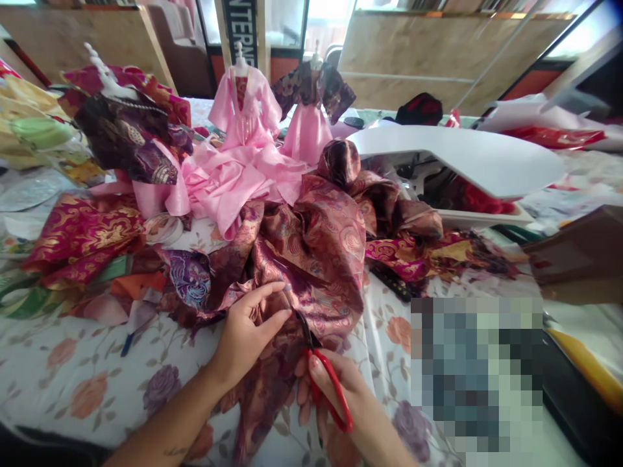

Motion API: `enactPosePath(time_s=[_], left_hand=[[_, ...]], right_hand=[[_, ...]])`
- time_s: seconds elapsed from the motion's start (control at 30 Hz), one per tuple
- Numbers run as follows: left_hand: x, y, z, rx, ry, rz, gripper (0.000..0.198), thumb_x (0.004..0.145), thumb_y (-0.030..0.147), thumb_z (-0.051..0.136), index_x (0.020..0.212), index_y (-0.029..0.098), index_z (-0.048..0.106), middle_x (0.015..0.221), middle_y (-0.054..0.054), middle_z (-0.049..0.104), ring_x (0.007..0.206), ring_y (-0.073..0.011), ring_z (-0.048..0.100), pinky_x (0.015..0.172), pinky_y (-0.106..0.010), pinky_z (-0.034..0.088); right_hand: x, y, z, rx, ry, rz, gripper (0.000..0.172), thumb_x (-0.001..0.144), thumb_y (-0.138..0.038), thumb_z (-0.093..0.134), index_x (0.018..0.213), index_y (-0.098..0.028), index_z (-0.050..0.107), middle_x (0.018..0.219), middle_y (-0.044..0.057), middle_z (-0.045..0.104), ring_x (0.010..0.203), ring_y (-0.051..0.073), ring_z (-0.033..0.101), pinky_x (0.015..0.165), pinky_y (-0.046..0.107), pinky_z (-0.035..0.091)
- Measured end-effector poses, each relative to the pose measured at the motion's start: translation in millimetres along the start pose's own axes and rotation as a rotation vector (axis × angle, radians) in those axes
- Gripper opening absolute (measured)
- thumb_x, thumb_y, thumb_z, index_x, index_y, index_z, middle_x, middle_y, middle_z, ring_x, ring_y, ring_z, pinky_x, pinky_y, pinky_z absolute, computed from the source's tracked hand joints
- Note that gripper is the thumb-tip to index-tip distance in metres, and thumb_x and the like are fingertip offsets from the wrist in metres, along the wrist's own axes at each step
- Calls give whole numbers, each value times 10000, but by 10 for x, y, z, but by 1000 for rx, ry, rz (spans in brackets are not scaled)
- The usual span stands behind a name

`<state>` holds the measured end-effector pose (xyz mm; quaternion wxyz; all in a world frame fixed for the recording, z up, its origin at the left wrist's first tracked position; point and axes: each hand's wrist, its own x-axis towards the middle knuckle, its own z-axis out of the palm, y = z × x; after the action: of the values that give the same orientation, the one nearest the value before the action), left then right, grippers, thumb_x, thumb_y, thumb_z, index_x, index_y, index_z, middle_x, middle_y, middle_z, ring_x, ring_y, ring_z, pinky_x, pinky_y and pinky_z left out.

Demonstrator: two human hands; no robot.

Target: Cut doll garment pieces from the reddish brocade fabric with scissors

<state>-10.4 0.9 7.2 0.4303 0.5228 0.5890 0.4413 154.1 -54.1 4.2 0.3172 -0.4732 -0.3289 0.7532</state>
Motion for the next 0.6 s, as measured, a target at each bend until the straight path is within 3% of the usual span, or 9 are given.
enactPosePath(time_s=[0.2,0.47,0.6], left_hand=[[-25,-15,-35,38,-55,-1,362,758,243,672,1119,213,658,1033,-39,693,938,-197,629,826,-279,494],[-14,17,-68,13,-117,-4,385,769,247,666,1146,185,622,1155,-39,668,1060,-174,604,953,-275,453],[-12,-1,-69,-32,-133,-22,393,768,238,667,1154,179,614,1140,-36,674,1024,-157,615,920,-249,464]], right_hand=[[-30,14,6,-69,20,60,433,773,-609,590,763,-181,531,570,-8,598,435,132,572,313,170,346],[48,2,53,-15,3,79,465,770,-629,585,779,-169,521,545,-15,581,404,124,559,296,168,358],[144,-11,94,5,-19,61,466,762,-623,599,807,-162,548,531,-14,580,413,135,567,302,177,367]])
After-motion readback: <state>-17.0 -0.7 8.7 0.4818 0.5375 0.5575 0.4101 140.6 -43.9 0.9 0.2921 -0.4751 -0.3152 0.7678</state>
